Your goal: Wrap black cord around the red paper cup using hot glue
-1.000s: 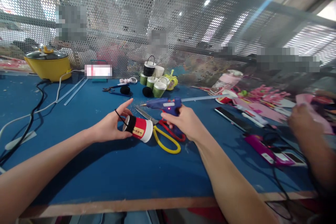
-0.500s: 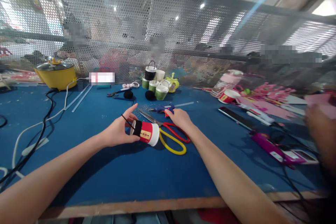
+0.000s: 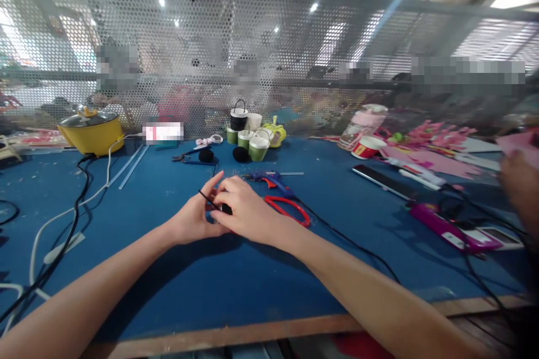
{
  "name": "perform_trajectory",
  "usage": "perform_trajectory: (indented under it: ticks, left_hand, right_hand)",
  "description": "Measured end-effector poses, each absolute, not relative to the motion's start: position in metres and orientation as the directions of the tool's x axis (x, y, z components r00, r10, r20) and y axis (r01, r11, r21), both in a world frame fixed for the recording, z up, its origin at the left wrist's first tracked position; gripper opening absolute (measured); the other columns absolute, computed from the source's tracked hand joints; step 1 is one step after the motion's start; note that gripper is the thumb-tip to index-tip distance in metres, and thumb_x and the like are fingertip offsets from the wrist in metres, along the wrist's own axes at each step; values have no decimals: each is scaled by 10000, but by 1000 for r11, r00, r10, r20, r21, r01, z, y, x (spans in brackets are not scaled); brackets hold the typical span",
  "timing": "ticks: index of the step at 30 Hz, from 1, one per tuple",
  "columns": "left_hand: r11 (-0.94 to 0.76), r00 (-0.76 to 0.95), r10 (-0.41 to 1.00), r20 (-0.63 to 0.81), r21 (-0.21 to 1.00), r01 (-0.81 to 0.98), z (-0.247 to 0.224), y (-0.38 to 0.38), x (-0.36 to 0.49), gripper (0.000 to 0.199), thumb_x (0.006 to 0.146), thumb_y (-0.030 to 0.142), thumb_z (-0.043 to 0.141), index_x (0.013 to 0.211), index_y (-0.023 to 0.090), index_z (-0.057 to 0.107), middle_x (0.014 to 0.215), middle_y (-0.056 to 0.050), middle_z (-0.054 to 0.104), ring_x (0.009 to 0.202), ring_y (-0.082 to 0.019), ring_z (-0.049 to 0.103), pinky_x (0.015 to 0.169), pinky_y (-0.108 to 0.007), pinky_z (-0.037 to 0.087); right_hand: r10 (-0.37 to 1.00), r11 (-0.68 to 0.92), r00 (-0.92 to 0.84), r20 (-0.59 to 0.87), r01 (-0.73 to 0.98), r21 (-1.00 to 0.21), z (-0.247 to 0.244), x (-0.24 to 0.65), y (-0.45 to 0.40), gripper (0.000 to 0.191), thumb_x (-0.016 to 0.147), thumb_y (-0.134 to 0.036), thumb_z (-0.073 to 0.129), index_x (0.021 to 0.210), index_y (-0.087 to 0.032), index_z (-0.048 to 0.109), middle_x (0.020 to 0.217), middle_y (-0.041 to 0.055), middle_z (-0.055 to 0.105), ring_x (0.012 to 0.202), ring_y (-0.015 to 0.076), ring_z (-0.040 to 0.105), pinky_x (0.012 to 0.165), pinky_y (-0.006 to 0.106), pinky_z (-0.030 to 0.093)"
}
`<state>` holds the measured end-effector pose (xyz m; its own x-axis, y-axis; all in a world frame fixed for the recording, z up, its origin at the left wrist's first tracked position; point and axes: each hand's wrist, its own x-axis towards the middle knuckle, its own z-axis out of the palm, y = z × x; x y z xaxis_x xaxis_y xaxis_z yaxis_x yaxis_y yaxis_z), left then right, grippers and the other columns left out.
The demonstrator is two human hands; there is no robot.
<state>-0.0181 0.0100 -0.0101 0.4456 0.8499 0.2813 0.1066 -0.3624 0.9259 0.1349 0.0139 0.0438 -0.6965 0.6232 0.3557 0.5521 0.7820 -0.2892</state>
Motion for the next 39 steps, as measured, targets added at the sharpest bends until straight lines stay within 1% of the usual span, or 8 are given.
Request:
perform_trajectory:
  ticks: [3,8,11,17,21,29,34,39]
  left_hand:
    - [-360,450,847,283,929,92,-8,10,-18,998,641,168,714,1430,266,111,1100,-80,537,967,-220,579,864,-401,489]
    - [-330,428,870,243,933,142,-7,9,-18,1011,618,194,739,1423,250,130,1050,-64,510,952,-224,564,879,-438,469]
    - [-319,434,872,227,936,150,-6,8,-18,1001,617,180,733,1415,273,136,1039,-52,499,940,-214,551,857,-422,477]
    - [-318,489,847,209,936,150,-4,3,-17,978,635,178,717,1418,258,136,1083,-74,484,968,-223,544,870,-421,473]
    - [-360,497,832,247,922,144,-3,1,-16,967,646,162,702,1426,246,136,1101,-82,503,1027,-239,538,919,-432,453]
    - [-487,542,773,330,856,173,-4,0,-17,939,682,126,672,1434,283,132,1194,-90,510,1124,-256,513,997,-458,412]
    - [-525,571,749,335,826,204,-5,0,-20,933,704,121,674,1433,304,121,1249,-90,490,1183,-263,481,1053,-485,357]
    - [-525,579,756,305,811,259,-1,-1,-22,929,701,189,708,1428,307,143,1263,-92,467,1222,-279,435,1063,-505,334]
  right_hand:
    - [639,766,-683,355,517,-382,49,139,13,153,810,-137,578,673,-160,643,836,60,599,856,179,508,805,341,425]
    - [748,637,-564,351,460,-618,65,162,12,145,810,-205,589,673,-180,626,765,10,586,748,137,541,711,281,425]
    - [793,578,-504,342,444,-685,64,171,15,166,790,-222,599,631,-176,591,702,-11,558,666,116,521,657,258,408]
    - [827,537,-447,341,449,-714,44,171,26,193,776,-244,593,611,-178,517,657,-29,503,626,107,461,610,248,368]
    - [840,519,-432,328,464,-718,37,170,29,243,795,-278,567,597,-182,465,631,-36,460,598,103,414,574,246,343]
    - [881,421,-432,193,528,-738,27,169,28,211,842,-298,515,673,-197,438,594,-47,456,561,108,419,533,241,314]
    - [878,423,-453,155,582,-695,26,170,23,196,889,-288,434,713,-205,412,685,-12,524,636,129,487,585,254,352]
    - [872,443,-466,148,624,-644,28,169,19,164,900,-252,413,743,-207,400,716,8,549,659,143,511,603,266,359]
